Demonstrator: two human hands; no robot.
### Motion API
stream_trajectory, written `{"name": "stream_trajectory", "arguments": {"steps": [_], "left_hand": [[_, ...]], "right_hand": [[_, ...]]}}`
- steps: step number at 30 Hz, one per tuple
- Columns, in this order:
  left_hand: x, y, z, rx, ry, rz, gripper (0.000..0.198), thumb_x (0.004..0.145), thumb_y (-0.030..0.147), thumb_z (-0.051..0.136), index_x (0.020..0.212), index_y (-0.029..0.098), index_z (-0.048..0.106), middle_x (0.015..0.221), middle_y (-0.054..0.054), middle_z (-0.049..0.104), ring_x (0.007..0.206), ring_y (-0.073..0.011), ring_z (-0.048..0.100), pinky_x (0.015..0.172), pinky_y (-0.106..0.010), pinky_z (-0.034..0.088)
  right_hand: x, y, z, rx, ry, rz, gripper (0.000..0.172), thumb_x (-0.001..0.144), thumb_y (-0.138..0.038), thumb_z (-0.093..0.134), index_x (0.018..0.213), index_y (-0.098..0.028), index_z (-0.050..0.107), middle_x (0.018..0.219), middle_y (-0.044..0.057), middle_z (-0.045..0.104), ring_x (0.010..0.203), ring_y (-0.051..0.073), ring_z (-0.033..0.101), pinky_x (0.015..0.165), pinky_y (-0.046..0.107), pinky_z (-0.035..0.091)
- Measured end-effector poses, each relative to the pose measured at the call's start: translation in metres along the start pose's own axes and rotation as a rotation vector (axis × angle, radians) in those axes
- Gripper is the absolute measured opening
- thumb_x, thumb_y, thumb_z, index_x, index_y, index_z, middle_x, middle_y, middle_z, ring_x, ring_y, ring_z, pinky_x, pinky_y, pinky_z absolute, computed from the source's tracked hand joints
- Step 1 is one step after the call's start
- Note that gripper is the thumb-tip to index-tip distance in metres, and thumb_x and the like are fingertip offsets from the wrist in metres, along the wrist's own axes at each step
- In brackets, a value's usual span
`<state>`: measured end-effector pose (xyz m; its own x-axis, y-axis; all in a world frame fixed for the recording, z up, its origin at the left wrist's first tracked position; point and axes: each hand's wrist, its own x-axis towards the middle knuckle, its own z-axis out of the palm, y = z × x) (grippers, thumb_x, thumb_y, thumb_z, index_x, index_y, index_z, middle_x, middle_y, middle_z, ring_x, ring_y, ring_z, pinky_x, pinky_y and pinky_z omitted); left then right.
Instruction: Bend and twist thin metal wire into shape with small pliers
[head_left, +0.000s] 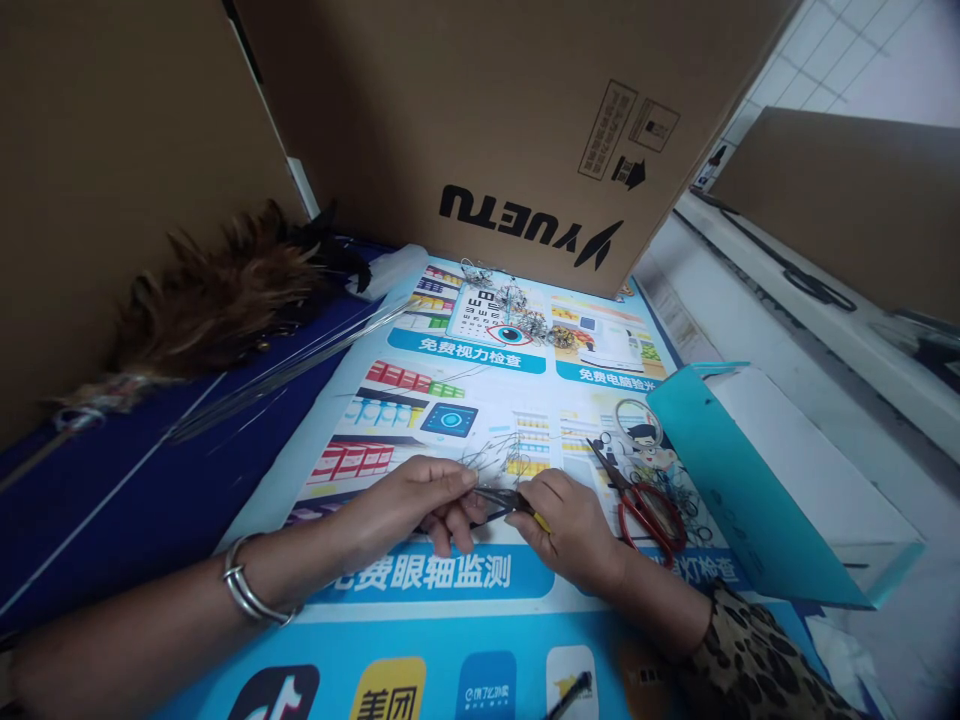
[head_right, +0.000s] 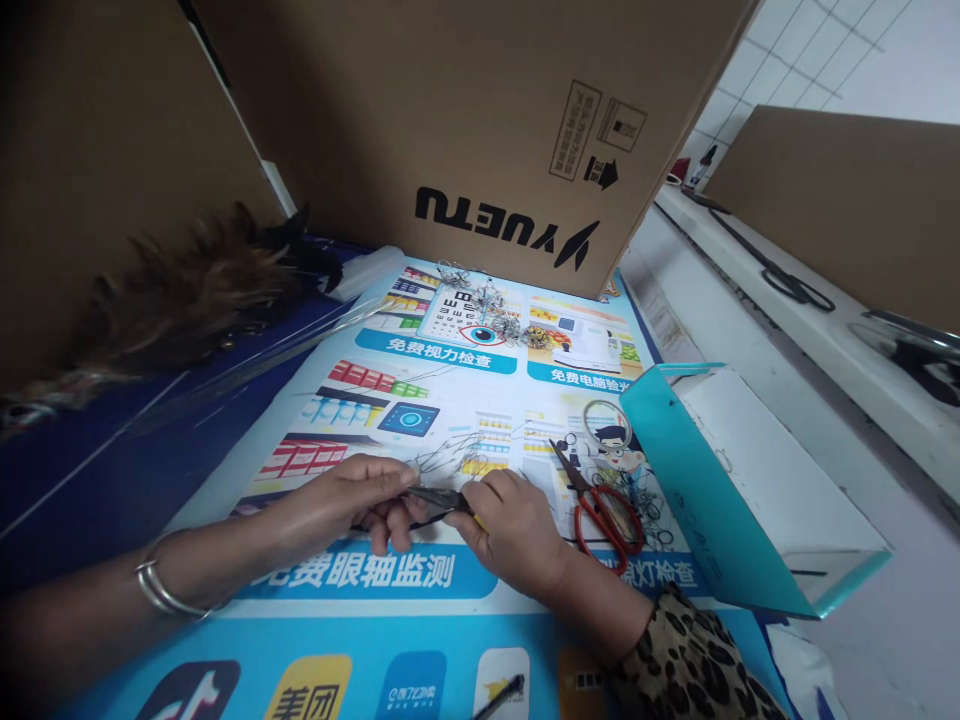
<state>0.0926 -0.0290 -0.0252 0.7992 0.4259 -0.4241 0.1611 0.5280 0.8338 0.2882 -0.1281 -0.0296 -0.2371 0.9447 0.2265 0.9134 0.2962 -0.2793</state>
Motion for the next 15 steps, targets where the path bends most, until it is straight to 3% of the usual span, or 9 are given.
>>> {"name": "stream_trajectory", "arguments": {"steps": [15], "left_hand": [[0.0010,0.0000,0.0001,0.003,-0.005,0.008,0.040,0.079,0.049,0.055,0.073,0.010,0.065,0.056,-0.007,0.068,0.049,-0.0143,0.063,0.043,-0.020,0.044]], "right_hand": [[-0.0003,0.0013,0.0002,-0.044,0.096,-0.038,0.027,0.089,-0.039,0.044,0.087,-0.016,0.058,0.082,0.008,0.058,0.078,0.019,0.051,0.066,0.029,0.040]]}}
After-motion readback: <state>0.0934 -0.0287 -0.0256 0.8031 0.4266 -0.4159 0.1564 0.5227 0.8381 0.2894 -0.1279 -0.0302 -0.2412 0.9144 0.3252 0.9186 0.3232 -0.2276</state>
